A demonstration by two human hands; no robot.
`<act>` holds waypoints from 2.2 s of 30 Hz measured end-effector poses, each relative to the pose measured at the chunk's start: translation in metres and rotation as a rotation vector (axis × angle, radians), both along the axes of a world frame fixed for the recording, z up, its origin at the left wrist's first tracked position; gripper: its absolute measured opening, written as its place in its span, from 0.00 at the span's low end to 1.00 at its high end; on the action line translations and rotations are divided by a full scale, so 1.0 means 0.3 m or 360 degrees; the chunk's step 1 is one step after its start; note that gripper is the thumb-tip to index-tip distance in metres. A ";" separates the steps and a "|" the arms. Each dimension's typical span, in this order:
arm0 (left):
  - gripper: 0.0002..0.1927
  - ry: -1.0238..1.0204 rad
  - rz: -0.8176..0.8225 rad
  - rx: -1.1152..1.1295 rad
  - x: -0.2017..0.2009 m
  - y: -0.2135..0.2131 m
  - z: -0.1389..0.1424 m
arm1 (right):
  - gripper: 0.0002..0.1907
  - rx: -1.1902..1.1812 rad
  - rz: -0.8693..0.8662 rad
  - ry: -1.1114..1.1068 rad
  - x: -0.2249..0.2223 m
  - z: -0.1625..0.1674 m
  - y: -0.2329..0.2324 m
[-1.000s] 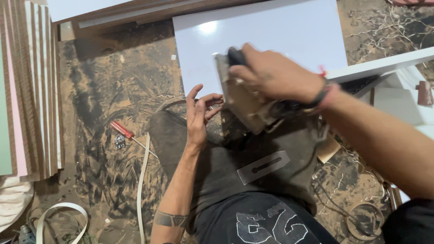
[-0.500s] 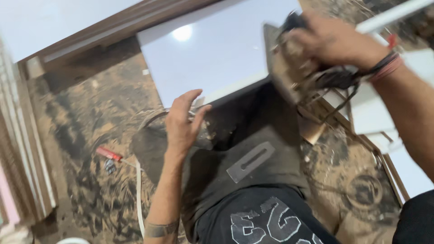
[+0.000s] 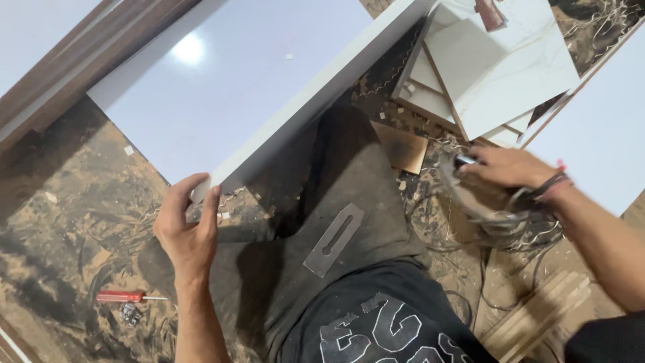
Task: The person sits on the floor and irons white edge banding tape onto the edges of particle board panels using a handheld edge-banding iron, pressing the tape along the edge by hand and trimming off excess tape, then sets the finished panel aside.
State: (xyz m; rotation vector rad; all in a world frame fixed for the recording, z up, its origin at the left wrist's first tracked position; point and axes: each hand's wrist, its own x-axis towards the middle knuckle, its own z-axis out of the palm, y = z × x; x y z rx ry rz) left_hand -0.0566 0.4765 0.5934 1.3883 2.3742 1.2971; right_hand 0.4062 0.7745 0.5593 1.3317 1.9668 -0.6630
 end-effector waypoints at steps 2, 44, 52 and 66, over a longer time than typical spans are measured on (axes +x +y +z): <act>0.11 -0.0025 -0.0016 0.0020 0.007 -0.004 -0.002 | 0.33 -0.0029 -0.0047 0.0257 0.021 -0.111 -0.027; 0.23 -0.0433 0.0088 0.0195 -0.047 0.050 -0.363 | 0.39 0.0133 0.1595 0.1191 -1.693 0.189 -0.602; 0.13 -0.0599 0.0106 0.0302 -0.058 0.042 -0.150 | 0.20 0.0469 0.1144 0.1425 -1.265 0.257 0.014; 0.23 -0.0853 0.0270 -0.0311 -0.525 -0.542 0.040 | 0.20 0.0758 0.1330 0.0976 -1.064 0.323 0.167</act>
